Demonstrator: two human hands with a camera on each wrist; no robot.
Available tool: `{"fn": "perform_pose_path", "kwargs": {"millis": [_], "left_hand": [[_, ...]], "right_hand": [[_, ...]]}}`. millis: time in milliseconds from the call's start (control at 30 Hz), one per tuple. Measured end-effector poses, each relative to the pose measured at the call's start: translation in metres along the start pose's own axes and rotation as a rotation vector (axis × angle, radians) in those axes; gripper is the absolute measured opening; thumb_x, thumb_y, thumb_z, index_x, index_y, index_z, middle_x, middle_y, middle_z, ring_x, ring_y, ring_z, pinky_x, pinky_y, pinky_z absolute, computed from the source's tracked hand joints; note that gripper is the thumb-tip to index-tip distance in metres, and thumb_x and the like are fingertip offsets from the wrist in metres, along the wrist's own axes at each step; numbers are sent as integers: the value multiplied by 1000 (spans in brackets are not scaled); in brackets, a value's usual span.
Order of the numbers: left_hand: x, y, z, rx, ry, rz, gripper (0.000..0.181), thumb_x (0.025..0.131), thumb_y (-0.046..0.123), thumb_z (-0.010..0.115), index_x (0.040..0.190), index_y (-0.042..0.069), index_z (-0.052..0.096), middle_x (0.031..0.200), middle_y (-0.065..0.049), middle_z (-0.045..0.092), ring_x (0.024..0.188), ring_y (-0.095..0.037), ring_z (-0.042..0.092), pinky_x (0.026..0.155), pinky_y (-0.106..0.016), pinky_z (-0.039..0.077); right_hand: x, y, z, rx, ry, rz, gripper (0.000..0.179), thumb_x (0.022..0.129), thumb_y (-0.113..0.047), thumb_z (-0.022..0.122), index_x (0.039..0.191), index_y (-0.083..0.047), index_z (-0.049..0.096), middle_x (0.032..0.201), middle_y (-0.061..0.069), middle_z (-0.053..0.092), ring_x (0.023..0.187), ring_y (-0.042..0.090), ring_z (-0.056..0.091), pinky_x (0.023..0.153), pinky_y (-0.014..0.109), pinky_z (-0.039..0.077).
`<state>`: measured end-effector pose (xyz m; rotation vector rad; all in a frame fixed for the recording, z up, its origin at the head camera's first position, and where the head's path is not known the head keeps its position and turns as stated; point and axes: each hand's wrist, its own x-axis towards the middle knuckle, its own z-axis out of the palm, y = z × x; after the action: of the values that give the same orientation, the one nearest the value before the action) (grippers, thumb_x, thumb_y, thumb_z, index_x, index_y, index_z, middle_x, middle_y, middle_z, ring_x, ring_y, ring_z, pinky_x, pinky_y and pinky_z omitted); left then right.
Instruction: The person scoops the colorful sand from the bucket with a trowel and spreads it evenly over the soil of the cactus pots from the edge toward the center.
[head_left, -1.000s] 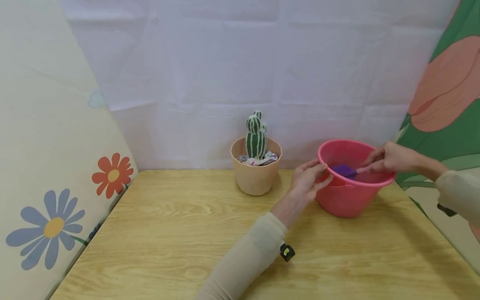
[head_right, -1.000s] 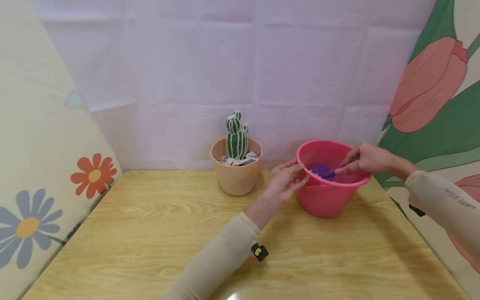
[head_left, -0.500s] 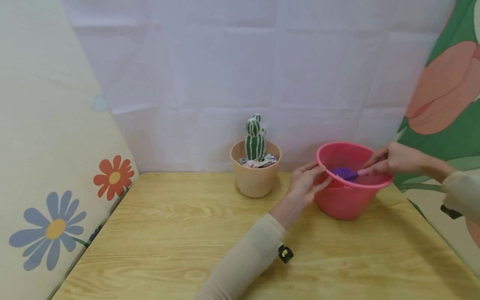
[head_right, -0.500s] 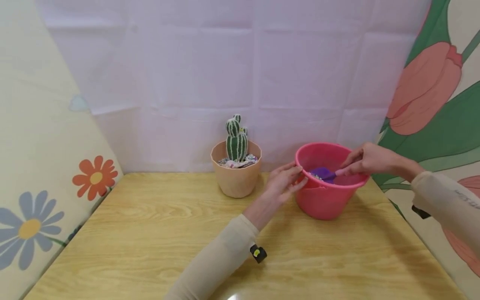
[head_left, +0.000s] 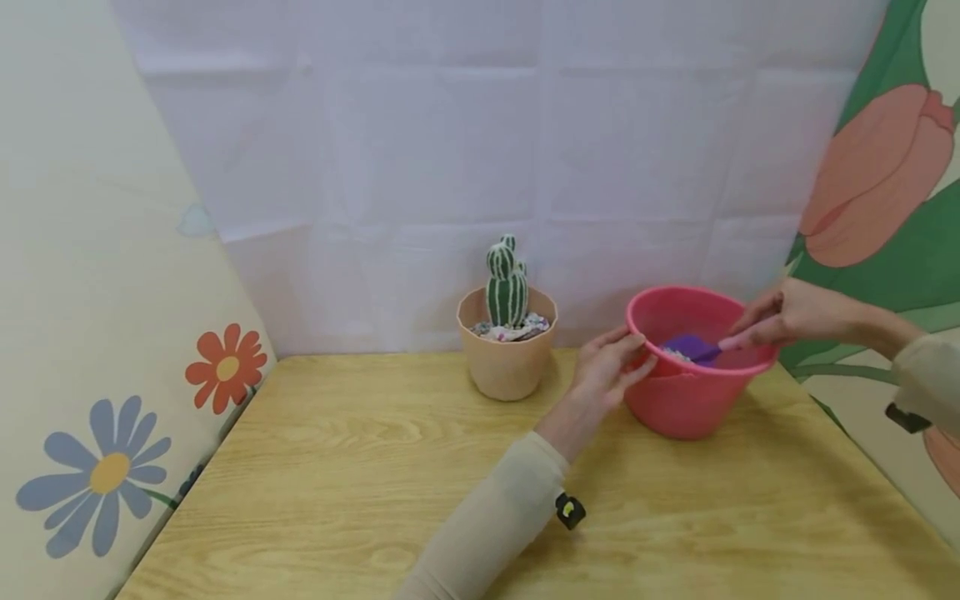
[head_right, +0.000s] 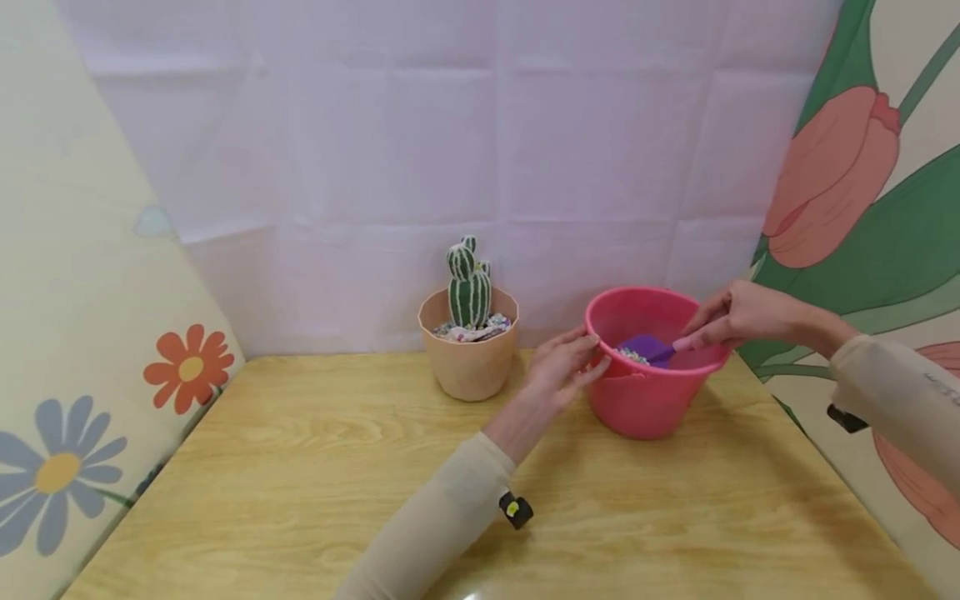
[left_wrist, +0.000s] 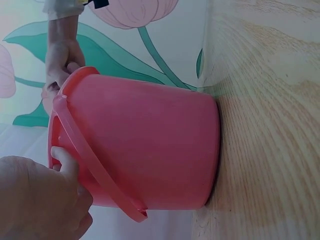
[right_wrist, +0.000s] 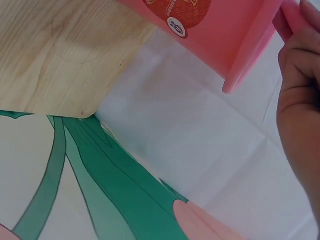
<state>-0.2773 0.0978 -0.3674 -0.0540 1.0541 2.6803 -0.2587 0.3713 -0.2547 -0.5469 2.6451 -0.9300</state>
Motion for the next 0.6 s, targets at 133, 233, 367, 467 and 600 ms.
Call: {"fn": "perform_pose_path", "kwargs": {"millis": [133, 233, 367, 467, 600], "left_hand": [[0, -1, -1, 1, -7, 0, 37, 90, -8, 70, 127, -6, 65, 117, -29, 66, 107, -34, 67, 83, -40, 61], [-1, 0, -1, 5, -11, 5, 39, 90, -8, 70, 128, -7, 64, 123, -32, 63, 114, -38, 64, 83, -39, 61], [-1, -1, -1, 7, -19, 10, 38, 91, -8, 70, 129, -7, 64, 125, -32, 62, 117, -39, 62, 83, -39, 61], [-1, -1, -2, 4, -26, 9, 38, 91, -7, 69, 129, -7, 64, 125, -32, 62, 118, -39, 61, 83, -40, 61], [-1, -1, -2, 2, -22, 9, 34, 91, -7, 70, 124, -5, 68, 119, -29, 65, 117, -39, 62, 83, -40, 61]], "right_hand": [[-6, 4, -2, 65, 9, -3, 29, 96, -22, 73, 121, -7, 75, 117, 13, 72, 104, 25, 70, 84, 36, 60], [-9, 7, -4, 99, 16, 6, 29, 97, -21, 72, 122, -8, 75, 125, 15, 68, 108, 23, 68, 85, 36, 60], [-11, 9, -3, 152, 8, 30, 31, 98, -21, 71, 124, -6, 73, 127, 15, 67, 111, 23, 67, 88, 37, 59], [-12, 12, -1, 222, 1, 28, 33, 100, -18, 68, 127, 1, 69, 126, 16, 68, 111, 25, 67, 89, 39, 58], [-14, 16, 4, 299, -1, 15, 37, 102, -13, 64, 131, 9, 63, 122, 18, 69, 111, 25, 67, 90, 40, 58]]}}
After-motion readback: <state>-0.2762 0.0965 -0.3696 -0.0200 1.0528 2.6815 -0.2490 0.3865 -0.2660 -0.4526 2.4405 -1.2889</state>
